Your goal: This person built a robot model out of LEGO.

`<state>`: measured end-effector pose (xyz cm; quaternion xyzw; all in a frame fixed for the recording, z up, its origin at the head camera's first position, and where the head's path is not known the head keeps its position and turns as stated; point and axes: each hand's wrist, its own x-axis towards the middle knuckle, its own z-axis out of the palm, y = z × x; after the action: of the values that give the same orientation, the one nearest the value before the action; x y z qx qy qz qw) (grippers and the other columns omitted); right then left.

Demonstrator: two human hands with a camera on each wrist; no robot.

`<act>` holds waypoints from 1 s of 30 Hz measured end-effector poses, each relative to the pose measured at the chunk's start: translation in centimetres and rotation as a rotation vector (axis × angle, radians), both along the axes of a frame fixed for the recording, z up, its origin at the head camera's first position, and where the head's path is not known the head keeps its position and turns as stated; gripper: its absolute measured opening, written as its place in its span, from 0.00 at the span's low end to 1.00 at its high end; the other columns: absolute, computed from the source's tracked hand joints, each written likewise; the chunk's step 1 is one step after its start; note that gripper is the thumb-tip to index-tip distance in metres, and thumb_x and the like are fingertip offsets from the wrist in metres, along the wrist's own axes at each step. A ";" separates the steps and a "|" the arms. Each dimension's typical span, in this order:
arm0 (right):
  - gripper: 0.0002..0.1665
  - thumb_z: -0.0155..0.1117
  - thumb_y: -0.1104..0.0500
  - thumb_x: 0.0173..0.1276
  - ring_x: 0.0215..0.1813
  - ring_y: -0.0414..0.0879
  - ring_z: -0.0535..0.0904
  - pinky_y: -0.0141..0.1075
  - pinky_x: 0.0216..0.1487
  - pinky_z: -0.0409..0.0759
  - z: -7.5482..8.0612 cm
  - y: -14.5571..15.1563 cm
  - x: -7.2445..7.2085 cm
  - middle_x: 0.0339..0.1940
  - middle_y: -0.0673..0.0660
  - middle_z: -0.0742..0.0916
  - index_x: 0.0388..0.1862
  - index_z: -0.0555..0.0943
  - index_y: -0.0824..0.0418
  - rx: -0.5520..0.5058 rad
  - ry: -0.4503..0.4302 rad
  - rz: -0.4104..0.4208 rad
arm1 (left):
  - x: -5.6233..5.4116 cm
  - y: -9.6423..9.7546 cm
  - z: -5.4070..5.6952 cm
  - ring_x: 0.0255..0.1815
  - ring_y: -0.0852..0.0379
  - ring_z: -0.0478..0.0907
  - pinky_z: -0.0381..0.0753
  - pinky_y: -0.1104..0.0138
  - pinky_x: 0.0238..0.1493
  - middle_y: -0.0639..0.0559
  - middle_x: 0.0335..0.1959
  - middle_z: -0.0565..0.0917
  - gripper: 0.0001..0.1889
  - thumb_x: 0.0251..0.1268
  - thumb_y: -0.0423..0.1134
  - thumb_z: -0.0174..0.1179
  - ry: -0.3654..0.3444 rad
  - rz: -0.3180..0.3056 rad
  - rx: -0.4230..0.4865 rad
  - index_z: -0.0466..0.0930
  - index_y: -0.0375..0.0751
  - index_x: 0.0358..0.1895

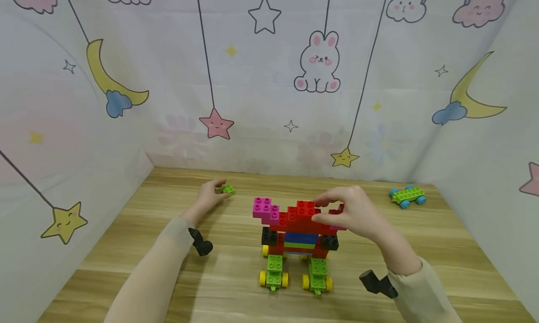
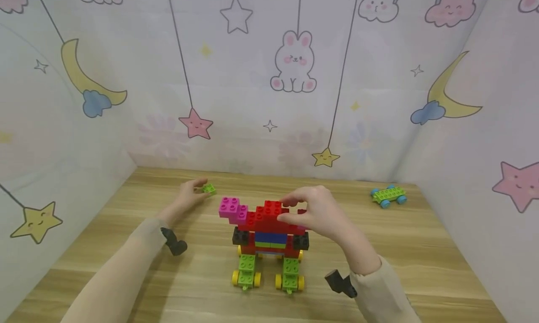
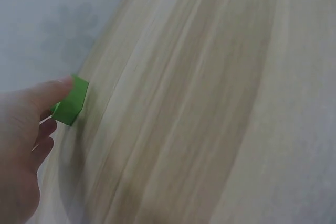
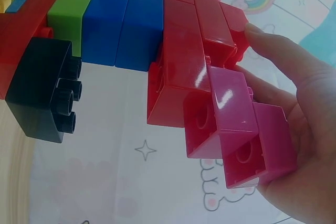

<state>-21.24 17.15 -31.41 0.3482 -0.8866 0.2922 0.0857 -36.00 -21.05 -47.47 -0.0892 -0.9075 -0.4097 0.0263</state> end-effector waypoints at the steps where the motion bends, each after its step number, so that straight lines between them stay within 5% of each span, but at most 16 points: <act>1: 0.14 0.74 0.58 0.58 0.33 0.42 0.79 0.28 0.25 0.77 0.0 0.0 0.0 0.35 0.52 0.89 0.43 0.88 0.62 0.000 0.002 0.000 | 0.0 0.0 0.0 0.68 0.33 0.67 0.68 0.45 0.68 0.29 0.67 0.70 0.31 0.66 0.35 0.63 -0.001 -0.001 -0.005 0.65 0.27 0.69; 30: 0.14 0.74 0.58 0.58 0.35 0.42 0.80 0.29 0.28 0.78 0.1 0.0 0.0 0.35 0.52 0.89 0.43 0.88 0.61 0.009 -0.018 -0.021 | -0.2 0.7 -0.8 0.67 0.33 0.68 0.67 0.47 0.69 0.29 0.66 0.71 0.28 0.67 0.32 0.61 0.008 0.030 -0.107 0.67 0.26 0.67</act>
<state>-21.22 17.13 -31.27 0.3367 -0.8922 0.2904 0.0793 -36.23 -20.38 -48.24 -0.0786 -0.9293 -0.3596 0.0311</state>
